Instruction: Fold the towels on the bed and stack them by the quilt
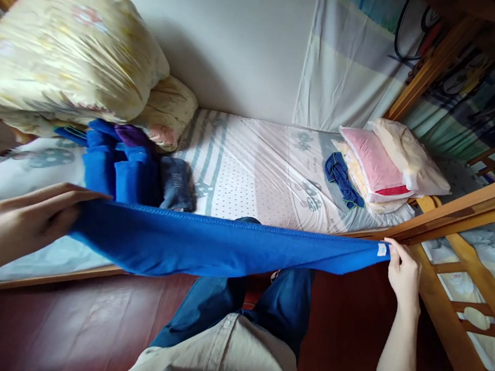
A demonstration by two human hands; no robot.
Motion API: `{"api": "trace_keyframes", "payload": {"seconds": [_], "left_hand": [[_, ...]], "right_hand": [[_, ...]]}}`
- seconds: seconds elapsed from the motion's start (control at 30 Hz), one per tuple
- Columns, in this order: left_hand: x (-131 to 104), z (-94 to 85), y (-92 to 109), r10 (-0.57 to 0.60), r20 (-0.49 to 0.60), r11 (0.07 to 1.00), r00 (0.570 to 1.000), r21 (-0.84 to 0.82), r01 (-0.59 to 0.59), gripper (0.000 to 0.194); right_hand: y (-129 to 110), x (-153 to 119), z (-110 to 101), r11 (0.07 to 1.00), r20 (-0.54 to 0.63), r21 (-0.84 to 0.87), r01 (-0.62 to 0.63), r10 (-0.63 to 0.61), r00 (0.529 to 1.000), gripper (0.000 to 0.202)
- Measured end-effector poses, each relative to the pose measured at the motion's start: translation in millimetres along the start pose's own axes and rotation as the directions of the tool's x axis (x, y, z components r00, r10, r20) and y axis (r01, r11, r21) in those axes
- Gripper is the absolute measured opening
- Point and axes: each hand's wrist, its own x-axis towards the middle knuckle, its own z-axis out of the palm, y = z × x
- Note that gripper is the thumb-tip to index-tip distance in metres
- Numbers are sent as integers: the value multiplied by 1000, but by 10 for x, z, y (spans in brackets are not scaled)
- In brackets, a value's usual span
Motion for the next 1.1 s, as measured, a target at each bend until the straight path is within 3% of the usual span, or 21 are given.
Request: {"api": "trace_keyframes", "payload": {"seconds": [0.13, 0.27, 0.4, 0.63, 0.77, 0.93, 1.1], "left_hand": [[294, -85, -52, 176, -30, 982, 984, 75, -174, 34], [459, -156, -61, 144, -114, 974, 983, 194, -120, 39], [408, -228, -59, 54, -180, 973, 982, 230, -11, 42], [248, -320, 23, -156, -210, 962, 965, 190, 197, 40], [332, -320, 78, -151, -147, 970, 978, 168, 175, 38], [580, -95, -70, -177, -48, 965, 983, 189, 183, 35], [1065, 537, -417, -237, 52, 958, 970, 178, 224, 26]], "right_hand": [[-103, 369, 28, 999, -16, -35, 7, -7, 1000, 36], [-246, 589, 67, 998, -140, -62, 0, -8, 990, 36], [-354, 601, 87, 995, -193, -103, -13, -7, 981, 28], [-362, 533, 3, 984, -48, -27, -176, 174, 983, 20], [-341, 649, 26, 926, 64, 117, -359, 354, 933, 18], [-343, 912, 224, 898, 70, 174, -403, 397, 915, 17], [-278, 1405, 704, 953, 111, -28, -303, 304, 946, 12]]}}
